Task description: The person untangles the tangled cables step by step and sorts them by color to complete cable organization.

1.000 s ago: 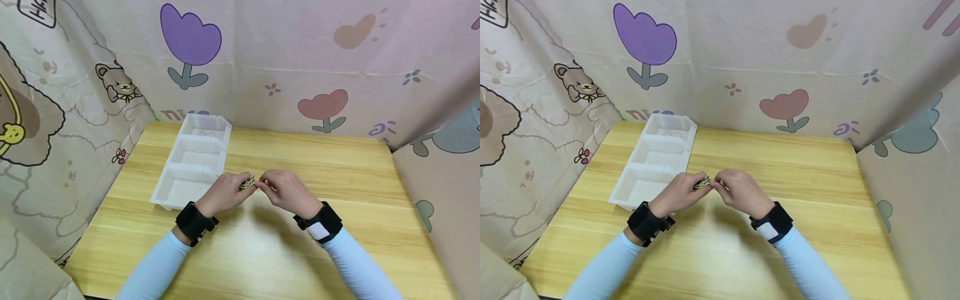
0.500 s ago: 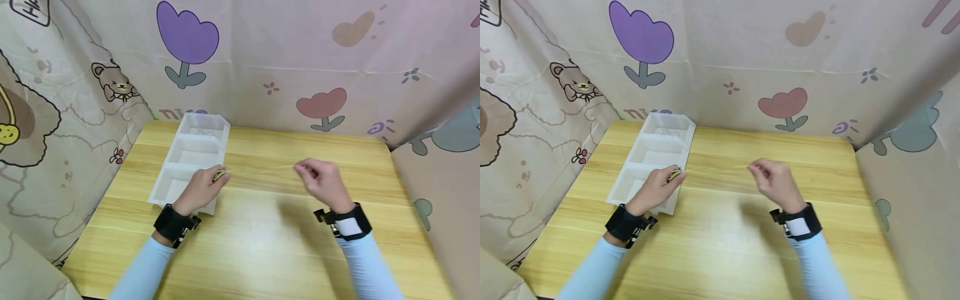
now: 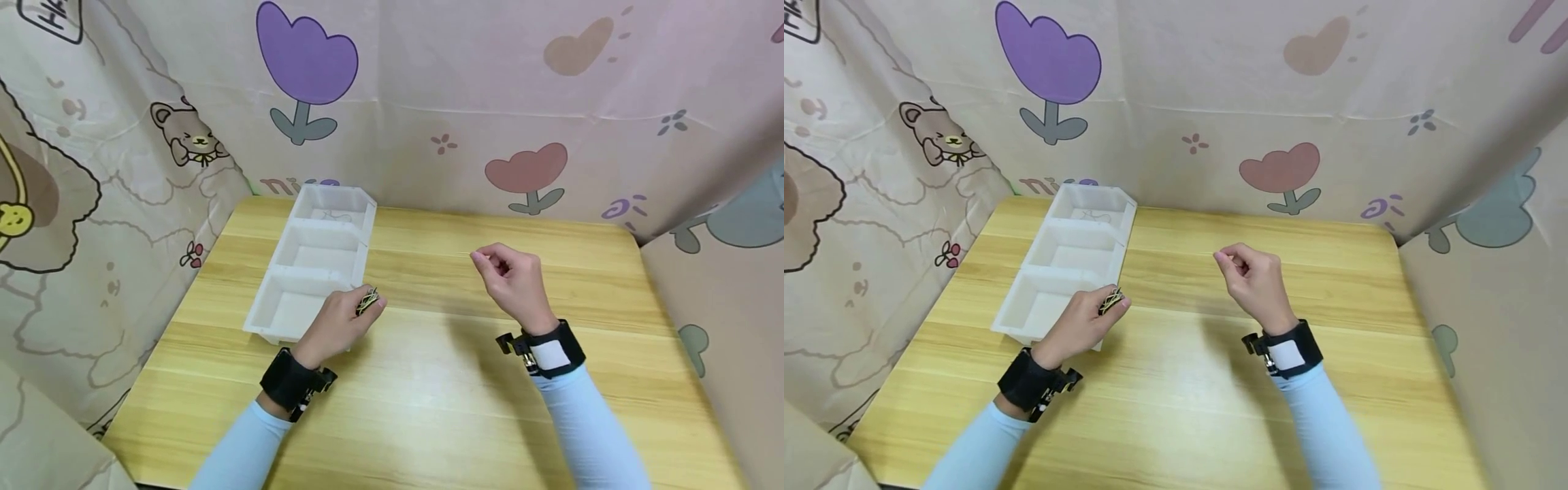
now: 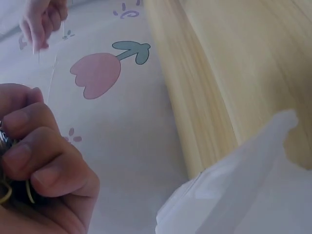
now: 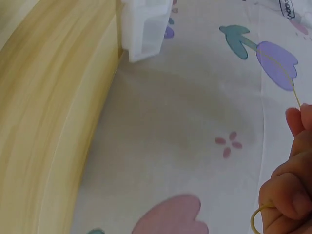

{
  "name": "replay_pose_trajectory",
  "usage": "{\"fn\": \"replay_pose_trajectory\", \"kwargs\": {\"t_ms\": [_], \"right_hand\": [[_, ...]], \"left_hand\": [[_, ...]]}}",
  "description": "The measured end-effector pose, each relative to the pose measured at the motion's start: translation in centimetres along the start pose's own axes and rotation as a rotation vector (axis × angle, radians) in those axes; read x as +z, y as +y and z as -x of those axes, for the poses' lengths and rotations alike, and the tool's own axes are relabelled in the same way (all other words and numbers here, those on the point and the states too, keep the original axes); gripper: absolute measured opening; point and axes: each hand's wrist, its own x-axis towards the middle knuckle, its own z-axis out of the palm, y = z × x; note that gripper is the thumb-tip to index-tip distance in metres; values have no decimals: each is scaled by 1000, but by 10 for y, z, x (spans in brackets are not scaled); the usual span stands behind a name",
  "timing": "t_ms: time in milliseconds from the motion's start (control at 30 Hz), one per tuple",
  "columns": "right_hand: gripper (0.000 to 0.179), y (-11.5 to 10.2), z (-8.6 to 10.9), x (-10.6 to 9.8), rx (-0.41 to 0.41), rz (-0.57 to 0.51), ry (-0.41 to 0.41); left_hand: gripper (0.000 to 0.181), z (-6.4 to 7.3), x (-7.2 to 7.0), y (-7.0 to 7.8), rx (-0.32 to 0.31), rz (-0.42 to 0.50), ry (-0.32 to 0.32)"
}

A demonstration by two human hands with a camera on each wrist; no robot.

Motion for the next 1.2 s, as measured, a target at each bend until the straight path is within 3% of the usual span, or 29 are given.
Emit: {"fn": "replay_pose_trajectory", "kwargs": {"t_ms": [233, 467, 633, 767, 1000, 1200], "right_hand": [[15, -7, -21, 33, 4, -32, -43], [17, -16, -49, 84, -88, -25, -100], [16, -21, -65, 120, -86, 6, -164], [17, -22, -72, 147, -19, 50, -213], [22, -27, -77, 185, 171, 99, -373], [23, -28, -72, 206, 268, 109, -413]], "left_hand": [[36, 5, 7, 2, 11, -15, -15], [32, 9, 6, -2, 17, -46, 4], [31, 13, 4, -3, 29, -60, 16], [27, 15, 2, -4, 25, -73, 32], [27, 17, 0, -7, 4, -65, 35], [30, 17, -1, -8, 6, -65, 41]]}}
